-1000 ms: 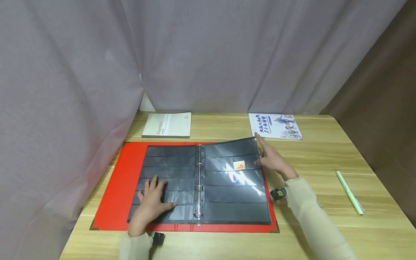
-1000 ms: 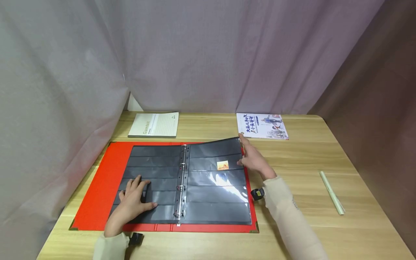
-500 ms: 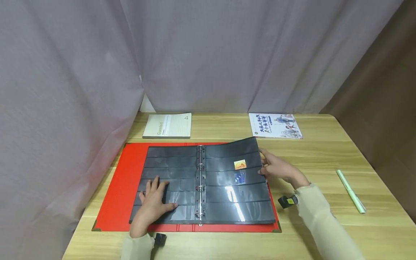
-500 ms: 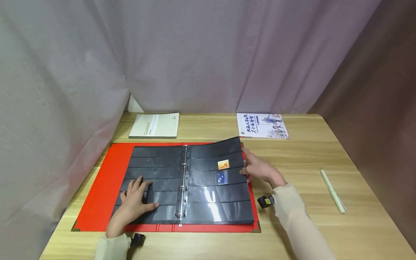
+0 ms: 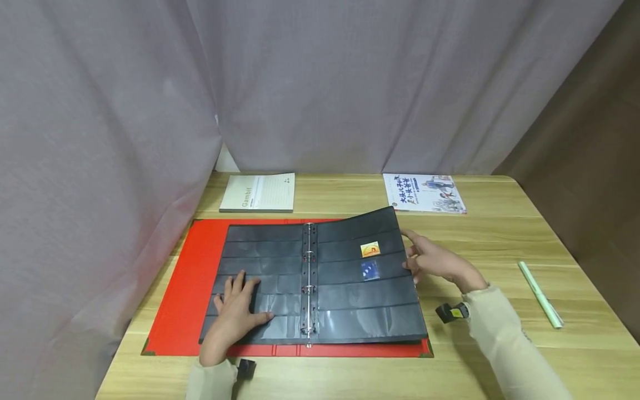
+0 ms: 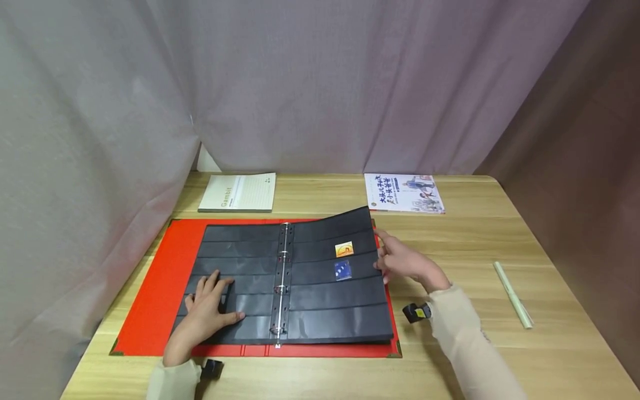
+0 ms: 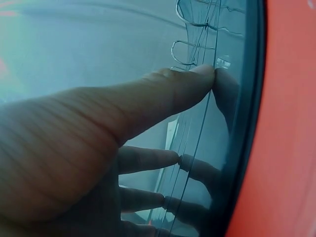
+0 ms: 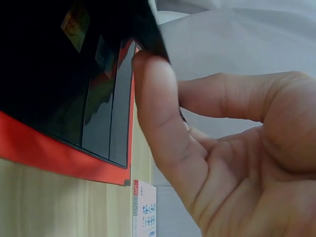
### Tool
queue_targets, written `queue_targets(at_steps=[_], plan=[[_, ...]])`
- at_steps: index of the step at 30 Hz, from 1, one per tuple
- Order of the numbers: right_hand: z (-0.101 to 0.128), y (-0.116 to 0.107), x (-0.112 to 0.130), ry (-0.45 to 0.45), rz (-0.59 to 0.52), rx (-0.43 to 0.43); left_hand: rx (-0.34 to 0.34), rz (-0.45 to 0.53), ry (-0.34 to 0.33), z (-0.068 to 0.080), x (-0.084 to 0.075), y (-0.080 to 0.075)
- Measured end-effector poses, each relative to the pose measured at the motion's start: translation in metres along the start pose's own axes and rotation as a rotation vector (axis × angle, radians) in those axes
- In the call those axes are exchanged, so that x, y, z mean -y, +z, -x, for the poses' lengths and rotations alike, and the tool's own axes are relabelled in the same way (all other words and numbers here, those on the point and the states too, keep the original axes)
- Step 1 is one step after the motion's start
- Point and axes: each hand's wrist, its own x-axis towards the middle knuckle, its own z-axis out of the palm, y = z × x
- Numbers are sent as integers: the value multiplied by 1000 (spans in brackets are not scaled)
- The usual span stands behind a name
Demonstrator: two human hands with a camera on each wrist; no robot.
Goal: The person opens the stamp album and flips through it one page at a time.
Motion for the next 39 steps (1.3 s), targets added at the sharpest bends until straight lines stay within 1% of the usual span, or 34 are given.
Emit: queue_targets(at_steps=[9, 17, 28, 35, 39], plan=[[5, -3, 9, -22, -26, -10, -5, -9, 1, -1, 0, 0], [11, -2, 25, -57, -76, 0, -2, -2, 7, -2, 2, 1], [15, 1, 48, -93, -97, -11, -12, -15, 20, 0, 1, 1], [15, 3, 63, -124, -46, -25, -23, -5, 26, 1, 2, 2], [17, 2, 73, -131, -14, -33, -15, -3, 25, 0, 2, 1]])
